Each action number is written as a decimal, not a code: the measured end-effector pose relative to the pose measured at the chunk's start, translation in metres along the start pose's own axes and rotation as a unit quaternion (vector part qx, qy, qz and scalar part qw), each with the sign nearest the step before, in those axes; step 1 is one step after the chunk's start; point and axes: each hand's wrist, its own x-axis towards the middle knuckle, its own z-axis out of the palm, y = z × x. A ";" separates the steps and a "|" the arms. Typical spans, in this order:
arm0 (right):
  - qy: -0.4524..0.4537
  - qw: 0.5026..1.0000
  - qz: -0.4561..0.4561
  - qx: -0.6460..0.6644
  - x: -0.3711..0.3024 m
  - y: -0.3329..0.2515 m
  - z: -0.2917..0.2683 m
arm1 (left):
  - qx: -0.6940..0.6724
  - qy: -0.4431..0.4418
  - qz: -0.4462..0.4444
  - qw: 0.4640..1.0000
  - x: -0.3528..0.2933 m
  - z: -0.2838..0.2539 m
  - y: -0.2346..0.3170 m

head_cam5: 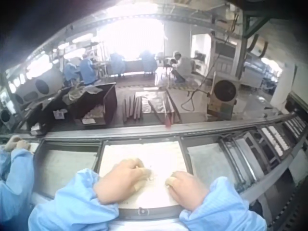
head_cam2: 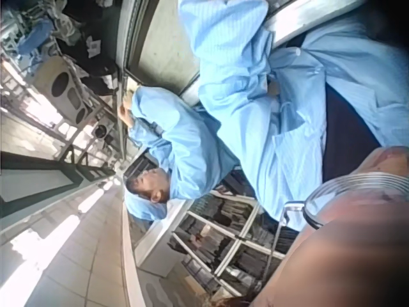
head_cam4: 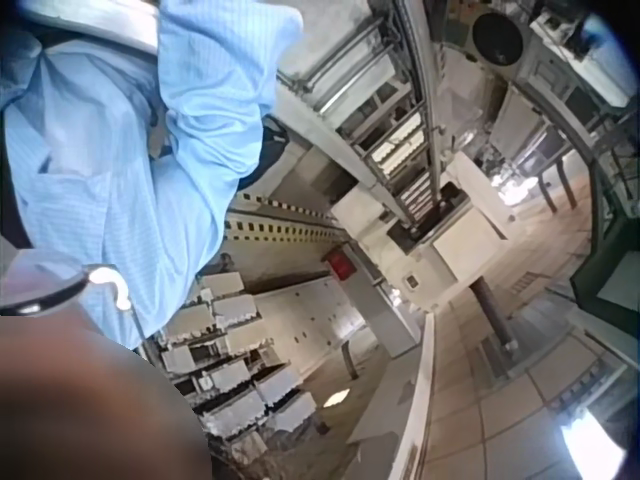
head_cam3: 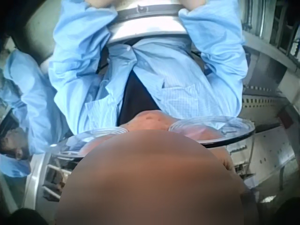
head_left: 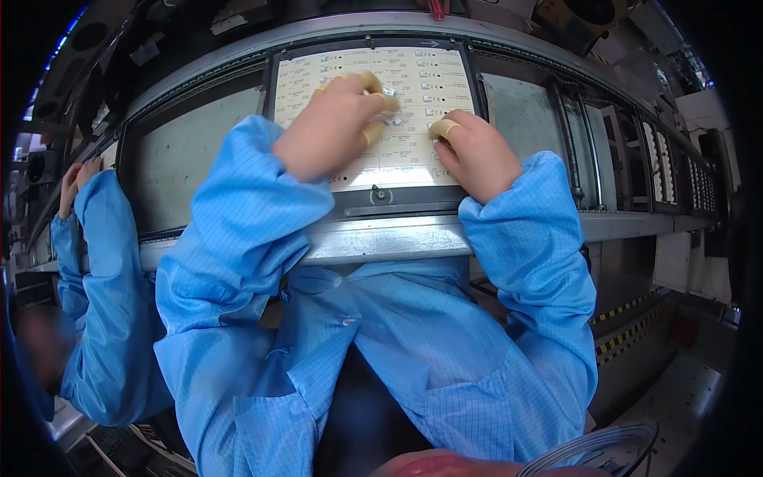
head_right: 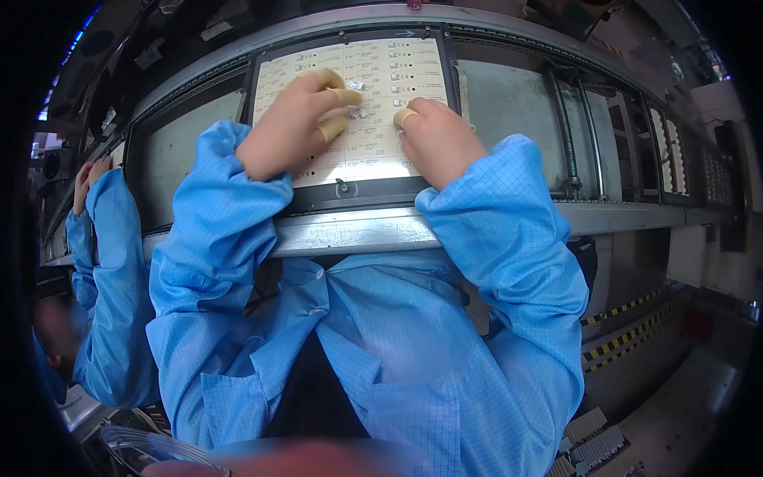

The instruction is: The recorder is assembling small electronic components onto a large PCB panel on a moving conveyor belt.

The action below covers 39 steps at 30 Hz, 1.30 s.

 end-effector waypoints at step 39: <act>-0.056 0.990 0.118 -0.045 0.050 -0.024 0.015 | -0.171 -0.071 -0.284 0.941 -0.057 -0.046 -0.005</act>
